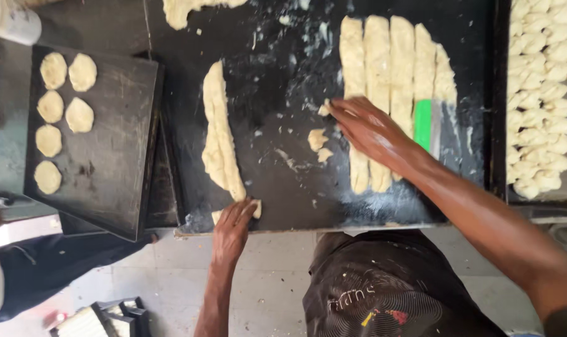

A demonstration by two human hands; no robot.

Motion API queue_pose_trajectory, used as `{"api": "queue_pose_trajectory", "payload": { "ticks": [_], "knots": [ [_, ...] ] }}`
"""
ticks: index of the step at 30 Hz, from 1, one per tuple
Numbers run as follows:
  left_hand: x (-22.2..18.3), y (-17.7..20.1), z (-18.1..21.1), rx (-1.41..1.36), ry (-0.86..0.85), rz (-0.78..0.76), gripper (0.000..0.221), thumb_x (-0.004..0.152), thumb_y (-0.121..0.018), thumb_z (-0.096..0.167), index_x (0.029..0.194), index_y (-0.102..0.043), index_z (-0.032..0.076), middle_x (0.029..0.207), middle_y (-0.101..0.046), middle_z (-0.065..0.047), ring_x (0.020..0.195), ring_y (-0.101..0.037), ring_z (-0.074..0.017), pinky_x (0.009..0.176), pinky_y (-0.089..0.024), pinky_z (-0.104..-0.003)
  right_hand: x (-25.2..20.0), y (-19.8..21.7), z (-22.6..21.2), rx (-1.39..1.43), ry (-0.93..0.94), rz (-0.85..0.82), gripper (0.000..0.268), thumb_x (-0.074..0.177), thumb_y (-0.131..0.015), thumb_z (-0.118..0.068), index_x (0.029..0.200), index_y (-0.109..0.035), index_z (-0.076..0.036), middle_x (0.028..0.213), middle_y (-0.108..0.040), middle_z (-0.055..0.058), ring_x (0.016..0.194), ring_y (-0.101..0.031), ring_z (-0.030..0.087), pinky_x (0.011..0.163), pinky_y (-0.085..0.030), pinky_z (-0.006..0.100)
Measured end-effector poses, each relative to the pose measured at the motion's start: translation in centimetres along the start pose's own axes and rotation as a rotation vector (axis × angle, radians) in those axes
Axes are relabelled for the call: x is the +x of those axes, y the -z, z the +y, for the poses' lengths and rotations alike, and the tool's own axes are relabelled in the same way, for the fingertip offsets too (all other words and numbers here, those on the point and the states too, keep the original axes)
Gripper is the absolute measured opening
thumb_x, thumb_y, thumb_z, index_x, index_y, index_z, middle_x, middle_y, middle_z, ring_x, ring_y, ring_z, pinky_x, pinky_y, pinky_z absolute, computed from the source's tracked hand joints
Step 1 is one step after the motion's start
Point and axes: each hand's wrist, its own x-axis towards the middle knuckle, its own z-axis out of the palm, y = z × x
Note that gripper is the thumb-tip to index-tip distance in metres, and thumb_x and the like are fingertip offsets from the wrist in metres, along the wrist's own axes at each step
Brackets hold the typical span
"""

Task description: The person prepares dough by cutting strips with a green scraper, shaping the pieces by hand, and placing them onto a metal tray.

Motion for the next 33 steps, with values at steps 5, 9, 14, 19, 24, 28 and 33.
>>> {"api": "queue_pose_trajectory", "payload": {
  "ticks": [5, 9, 14, 19, 24, 28, 33],
  "knots": [
    [1.3, 0.4, 0.3, -0.234, 0.113, 0.166, 0.031, 0.094, -0.064, -0.001, 0.124, -0.071, 0.005, 0.112, -0.072, -0.01, 0.104, -0.067, -0.0283, 0.091, -0.056, -0.039, 5.7, -2.7, 0.4, 0.146, -0.243, -0.295, 0.005, 0.099, -0.062, -0.001, 0.099, -0.068, 0.0, 0.11, -0.068, 0.012, 0.089, -0.063, 0.023, 0.081, -0.059, 0.037],
    [0.2, 0.4, 1.2, -0.783, 0.824, 0.12, 0.028, 0.108, -0.058, 0.009, 0.133, -0.071, 0.007, 0.101, -0.077, -0.012, 0.091, -0.067, -0.0204, 0.082, -0.055, -0.036, -1.5, -0.3, -4.6, 0.237, -0.148, -0.09, 0.016, 0.094, -0.063, 0.001, 0.108, -0.071, 0.0, 0.111, -0.069, 0.015, 0.092, -0.068, 0.025, 0.079, -0.06, 0.038],
    [1.4, -2.1, 2.5, -1.391, 0.603, 0.13, 0.023, 0.099, -0.062, 0.006, 0.12, -0.061, -0.001, 0.111, -0.073, -0.009, 0.105, -0.071, -0.0157, 0.094, -0.058, -0.033, -2.1, -5.2, -9.8, 0.044, -0.247, 0.053, 0.014, 0.093, -0.075, -0.007, 0.1, -0.069, 0.003, 0.109, -0.067, 0.018, 0.096, -0.067, 0.031, 0.084, -0.06, 0.039],
    [2.3, -2.8, 3.8, -1.541, 0.641, -0.065, 0.039, 0.096, -0.066, 0.009, 0.133, -0.055, 0.004, 0.11, -0.075, -0.011, 0.101, -0.069, -0.0153, 0.094, -0.056, -0.033, -0.6, -7.8, -10.7, 0.018, -0.181, 0.322, 0.01, 0.092, -0.073, 0.001, 0.1, -0.069, 0.005, 0.108, -0.068, 0.016, 0.104, -0.067, 0.034, 0.093, -0.057, 0.042],
    [1.7, -3.3, 3.7, -1.527, 0.636, -0.149, 0.044, 0.097, -0.069, 0.01, 0.139, -0.062, -0.003, 0.119, -0.075, -0.009, 0.11, -0.068, -0.0087, 0.103, -0.052, -0.026, -5.0, -7.7, -13.0, -0.056, -0.282, 0.239, 0.022, 0.094, -0.068, 0.008, 0.115, -0.071, 0.009, 0.12, -0.068, 0.022, 0.112, -0.067, 0.037, 0.097, -0.058, 0.041],
    [2.2, -3.7, 3.1, -1.414, 0.631, -0.087, 0.04, 0.098, -0.069, 0.014, 0.133, -0.067, -0.004, 0.109, -0.077, -0.007, 0.096, -0.066, -0.0087, 0.089, -0.053, -0.025, -9.2, -6.0, -15.5, -0.009, -0.349, 0.151, 0.027, 0.087, -0.064, 0.008, 0.113, -0.071, 0.008, 0.117, -0.071, 0.024, 0.112, -0.068, 0.038, 0.097, -0.058, 0.043],
    [2.5, -4.2, 3.2, -1.05, 0.544, -0.167, 0.034, 0.093, -0.076, 0.017, 0.121, -0.075, -0.004, 0.098, -0.08, -0.01, 0.087, -0.07, -0.0129, 0.08, -0.056, -0.028, -9.3, -1.3, -17.8, 0.654, -0.667, -0.172, 0.026, 0.095, -0.062, -0.006, 0.118, -0.074, -0.006, 0.114, -0.078, 0.013, 0.101, -0.076, 0.021, 0.087, -0.062, 0.035]
  ]
}}
